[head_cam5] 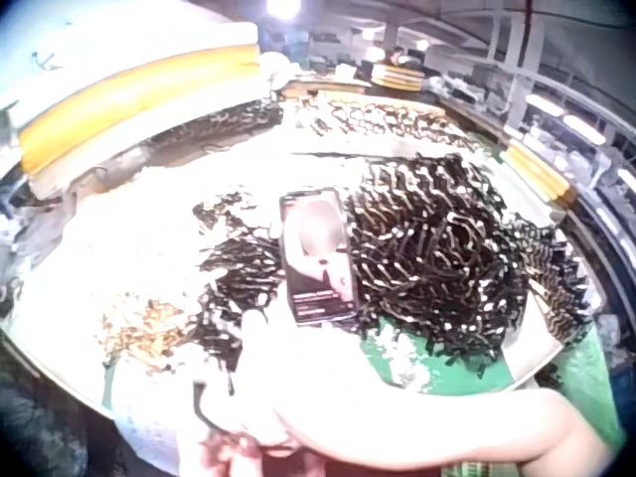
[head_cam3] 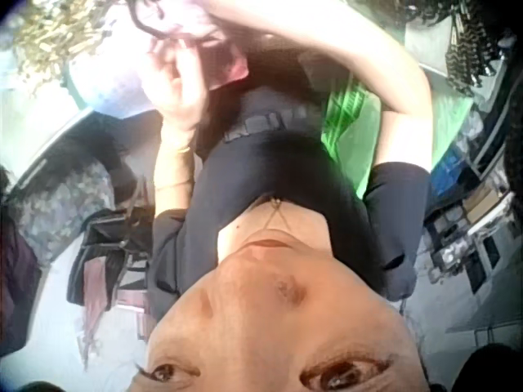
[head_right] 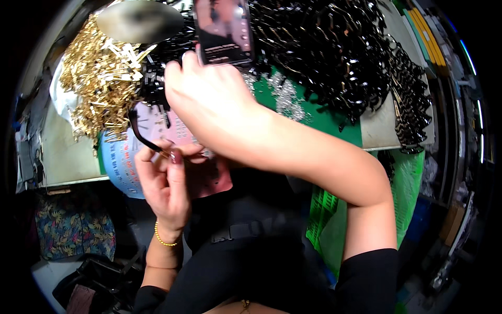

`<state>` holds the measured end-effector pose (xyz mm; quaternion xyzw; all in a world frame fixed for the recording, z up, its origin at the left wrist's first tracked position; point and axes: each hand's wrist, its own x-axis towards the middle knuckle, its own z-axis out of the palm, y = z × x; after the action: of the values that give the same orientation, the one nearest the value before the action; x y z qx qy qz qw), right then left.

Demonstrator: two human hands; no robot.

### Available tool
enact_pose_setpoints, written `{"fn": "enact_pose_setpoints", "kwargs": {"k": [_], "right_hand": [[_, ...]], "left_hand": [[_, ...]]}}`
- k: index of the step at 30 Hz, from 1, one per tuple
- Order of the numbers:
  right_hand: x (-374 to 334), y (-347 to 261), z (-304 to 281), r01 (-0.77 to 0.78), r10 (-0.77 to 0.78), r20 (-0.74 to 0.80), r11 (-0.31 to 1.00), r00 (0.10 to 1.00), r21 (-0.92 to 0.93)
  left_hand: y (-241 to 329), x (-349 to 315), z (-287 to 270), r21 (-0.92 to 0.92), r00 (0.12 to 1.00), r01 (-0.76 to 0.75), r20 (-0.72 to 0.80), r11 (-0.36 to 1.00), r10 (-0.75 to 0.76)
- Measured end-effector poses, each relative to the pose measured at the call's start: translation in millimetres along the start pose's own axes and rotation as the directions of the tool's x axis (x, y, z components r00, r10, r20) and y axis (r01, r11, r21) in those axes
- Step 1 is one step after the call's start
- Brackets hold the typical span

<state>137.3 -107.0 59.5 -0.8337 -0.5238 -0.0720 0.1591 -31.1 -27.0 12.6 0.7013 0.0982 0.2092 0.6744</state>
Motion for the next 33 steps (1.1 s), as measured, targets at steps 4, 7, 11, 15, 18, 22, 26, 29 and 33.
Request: {"fn": "enact_pose_setpoints", "kwargs": {"k": [4, 7, 11, 15, 18, 22, 26, 29, 33], "right_hand": [[38.8, 0.4, 31.6, -0.036, 0.037, 0.007, 0.985, 0.999, -0.166], [32.4, 2.4, 28.2, -0.034, 0.045, 0.137, 0.996, 0.99, -0.082], [34.7, -11.6, 25.6, -0.124, 0.145, 0.102, 0.973, 0.984, -0.195], [32.6, -3.8, 32.3, -0.064, 0.074, 0.085, 0.991, 0.994, -0.114], [21.0, -4.4, 24.1, -0.059, 0.054, 0.105, 0.997, 0.993, 0.051], [16.9, 5.4, 13.7, -0.229, 0.174, 0.211, 0.933, 0.962, 0.276], [8.9, 12.0, 3.2, -0.305, 0.214, 0.248, 0.85, 0.945, 0.429], [-9.4, 19.4, -8.2, -0.323, 0.234, 0.223, 0.712, 0.946, 0.623], [-42.1, 21.5, -41.2, -0.534, 0.159, 0.509, 0.239, 0.846, 0.811]], "left_hand": [[4.8, -4.6, -29.3, 0.039, 0.986, -0.049, -0.158, 0.998, 0.055], [-17.9, 5.5, -84.7, 0.215, 0.935, -0.158, -0.281, 0.964, 0.216], [-5.5, 50.4, -109.9, 0.61, 0.87, -0.017, -0.382, 0.792, 0.313], [-0.5, 99.0, -135.1, 0.871, 0.907, -0.068, -0.15, 0.487, 0.394], [-1.0, 107.7, -151.1, 0.904, 0.912, -0.205, 0.036, 0.376, 0.41], [-5.3, 103.2, -156.1, 0.857, 0.93, -0.201, 0.015, 0.474, 0.368], [-3.4, 98.2, -151.3, 0.881, 0.938, -0.208, 0.057, 0.424, 0.342], [3.7, 88.2, -144.4, 0.859, 0.926, -0.245, 0.07, 0.45, 0.37], [3.3, 69.5, -141.6, 0.841, 0.907, -0.138, -0.106, 0.524, 0.408]]}}
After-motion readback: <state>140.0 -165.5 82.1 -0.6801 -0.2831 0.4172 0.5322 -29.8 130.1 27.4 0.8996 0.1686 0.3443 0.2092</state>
